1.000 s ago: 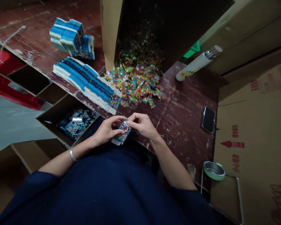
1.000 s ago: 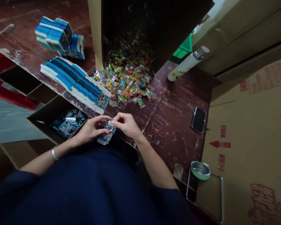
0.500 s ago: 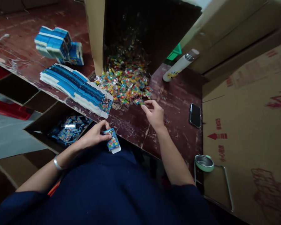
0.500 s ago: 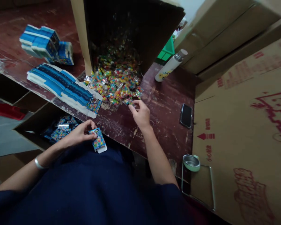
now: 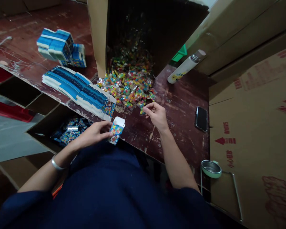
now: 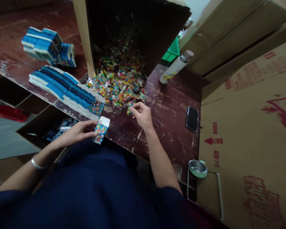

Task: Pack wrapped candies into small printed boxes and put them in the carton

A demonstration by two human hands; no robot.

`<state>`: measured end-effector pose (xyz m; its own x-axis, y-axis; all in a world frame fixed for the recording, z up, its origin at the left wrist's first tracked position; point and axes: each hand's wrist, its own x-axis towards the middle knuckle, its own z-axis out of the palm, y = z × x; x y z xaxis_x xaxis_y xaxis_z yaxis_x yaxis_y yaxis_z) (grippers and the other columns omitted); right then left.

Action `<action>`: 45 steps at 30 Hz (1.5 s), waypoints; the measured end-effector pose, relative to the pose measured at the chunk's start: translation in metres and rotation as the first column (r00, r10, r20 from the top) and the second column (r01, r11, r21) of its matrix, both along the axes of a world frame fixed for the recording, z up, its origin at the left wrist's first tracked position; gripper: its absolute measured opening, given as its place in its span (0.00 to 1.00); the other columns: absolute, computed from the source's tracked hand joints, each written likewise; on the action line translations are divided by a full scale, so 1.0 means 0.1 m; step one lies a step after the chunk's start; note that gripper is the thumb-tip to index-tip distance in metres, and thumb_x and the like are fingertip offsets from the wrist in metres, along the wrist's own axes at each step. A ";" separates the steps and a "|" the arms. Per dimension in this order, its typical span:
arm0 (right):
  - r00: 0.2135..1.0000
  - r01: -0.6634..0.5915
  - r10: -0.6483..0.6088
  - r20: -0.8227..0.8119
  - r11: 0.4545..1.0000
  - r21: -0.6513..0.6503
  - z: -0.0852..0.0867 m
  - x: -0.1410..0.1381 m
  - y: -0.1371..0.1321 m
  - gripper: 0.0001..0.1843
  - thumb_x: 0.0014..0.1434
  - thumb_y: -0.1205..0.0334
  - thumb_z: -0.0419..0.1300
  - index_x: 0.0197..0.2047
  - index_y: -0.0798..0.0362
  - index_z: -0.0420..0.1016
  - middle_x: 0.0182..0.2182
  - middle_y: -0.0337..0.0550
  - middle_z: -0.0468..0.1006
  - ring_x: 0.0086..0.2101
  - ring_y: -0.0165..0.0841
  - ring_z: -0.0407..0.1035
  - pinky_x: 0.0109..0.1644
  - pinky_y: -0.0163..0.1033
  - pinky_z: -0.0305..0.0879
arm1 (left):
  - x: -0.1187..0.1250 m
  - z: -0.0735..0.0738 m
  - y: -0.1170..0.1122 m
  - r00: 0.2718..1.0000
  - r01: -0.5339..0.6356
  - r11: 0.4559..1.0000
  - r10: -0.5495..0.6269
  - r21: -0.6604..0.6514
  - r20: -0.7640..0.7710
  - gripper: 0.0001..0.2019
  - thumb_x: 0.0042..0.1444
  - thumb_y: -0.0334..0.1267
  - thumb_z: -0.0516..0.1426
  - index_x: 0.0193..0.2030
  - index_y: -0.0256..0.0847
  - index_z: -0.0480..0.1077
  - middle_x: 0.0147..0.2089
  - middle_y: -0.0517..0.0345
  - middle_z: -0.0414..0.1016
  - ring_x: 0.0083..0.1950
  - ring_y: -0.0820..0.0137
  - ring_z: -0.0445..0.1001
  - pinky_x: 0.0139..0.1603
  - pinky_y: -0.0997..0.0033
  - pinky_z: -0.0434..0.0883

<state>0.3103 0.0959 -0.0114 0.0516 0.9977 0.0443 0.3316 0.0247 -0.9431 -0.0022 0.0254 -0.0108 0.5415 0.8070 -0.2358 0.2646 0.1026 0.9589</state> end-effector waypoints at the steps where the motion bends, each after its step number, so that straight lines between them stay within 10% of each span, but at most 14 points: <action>1: 0.997 0.014 -0.013 -0.073 1.000 0.013 0.09 -0.10 -0.09 0.16 0.54 0.49 0.71 0.34 0.52 0.75 0.23 0.35 0.75 0.23 0.28 0.68 0.27 0.36 0.69 | 0.10 -0.03 -0.01 0.998 -0.068 0.998 0.067 0.019 0.012 0.18 0.58 0.44 0.65 0.51 0.38 0.75 0.42 0.52 0.82 0.39 0.66 0.80 0.41 0.69 0.75; 6: 0.992 0.035 -0.024 -0.122 0.996 0.087 0.37 -0.58 -0.51 0.13 0.59 0.51 0.71 0.36 0.50 0.76 0.29 0.39 0.79 0.27 0.31 0.73 0.31 0.38 0.72 | 0.49 -0.07 -0.07 0.976 -0.202 0.978 0.196 0.059 0.093 0.15 0.56 0.41 0.66 0.48 0.39 0.74 0.41 0.54 0.82 0.38 0.66 0.80 0.44 0.66 0.77; 14: 0.962 -0.210 0.153 0.227 0.946 0.249 0.31 -0.65 -0.59 0.13 0.64 0.48 0.67 0.34 0.47 0.82 0.49 0.47 0.79 0.53 0.44 0.72 0.61 0.52 0.69 | 0.51 -0.04 -0.14 0.908 -0.392 0.909 0.358 0.141 0.216 0.14 0.58 0.38 0.64 0.49 0.40 0.70 0.44 0.55 0.80 0.45 0.66 0.80 0.52 0.65 0.77; 20: 0.978 -0.161 0.166 -0.123 0.986 0.049 0.17 -0.67 -0.69 0.17 0.61 0.46 0.69 0.48 0.47 0.80 0.43 0.44 0.83 0.41 0.39 0.79 0.47 0.44 0.78 | 0.53 -0.01 -0.16 0.847 -0.395 0.919 0.365 -0.001 0.387 0.26 0.59 0.39 0.66 0.62 0.44 0.66 0.46 0.57 0.76 0.46 0.68 0.80 0.51 0.68 0.78; 32: 0.987 0.006 0.036 -0.155 0.965 0.263 0.01 -0.80 -0.78 0.14 0.57 0.54 0.74 0.40 0.49 0.76 0.36 0.43 0.82 0.37 0.37 0.80 0.45 0.44 0.78 | 0.61 -0.23 -0.18 0.747 -0.355 0.931 0.333 -0.078 0.575 0.21 0.54 0.36 0.69 0.49 0.41 0.64 0.44 0.57 0.67 0.39 0.73 0.71 0.37 0.75 0.73; 39: 0.987 -0.140 0.139 -0.080 0.990 0.002 0.10 -0.73 -0.66 0.12 0.51 0.55 0.77 0.35 0.50 0.82 0.35 0.43 0.84 0.37 0.38 0.78 0.43 0.43 0.77 | 0.43 -0.20 -0.20 0.887 -0.328 0.921 0.223 0.211 0.404 0.19 0.59 0.29 0.63 0.55 0.41 0.65 0.47 0.51 0.74 0.49 0.64 0.77 0.52 0.61 0.76; 45: 0.981 -0.189 0.187 -0.059 0.982 -0.030 0.21 -0.76 -0.62 0.13 0.56 0.53 0.74 0.28 0.50 0.80 0.29 0.41 0.82 0.31 0.36 0.75 0.38 0.43 0.74 | 0.34 -0.11 -0.22 0.879 -0.288 0.949 0.209 0.127 0.429 0.23 0.61 0.28 0.61 0.61 0.42 0.65 0.49 0.50 0.76 0.51 0.63 0.79 0.52 0.62 0.78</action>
<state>0.2340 0.0339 0.0096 -0.1356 0.9907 0.0108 0.2712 0.0476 -0.9613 0.0314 0.0033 -0.0216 0.3330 0.9347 0.1239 -0.1616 -0.0729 0.9842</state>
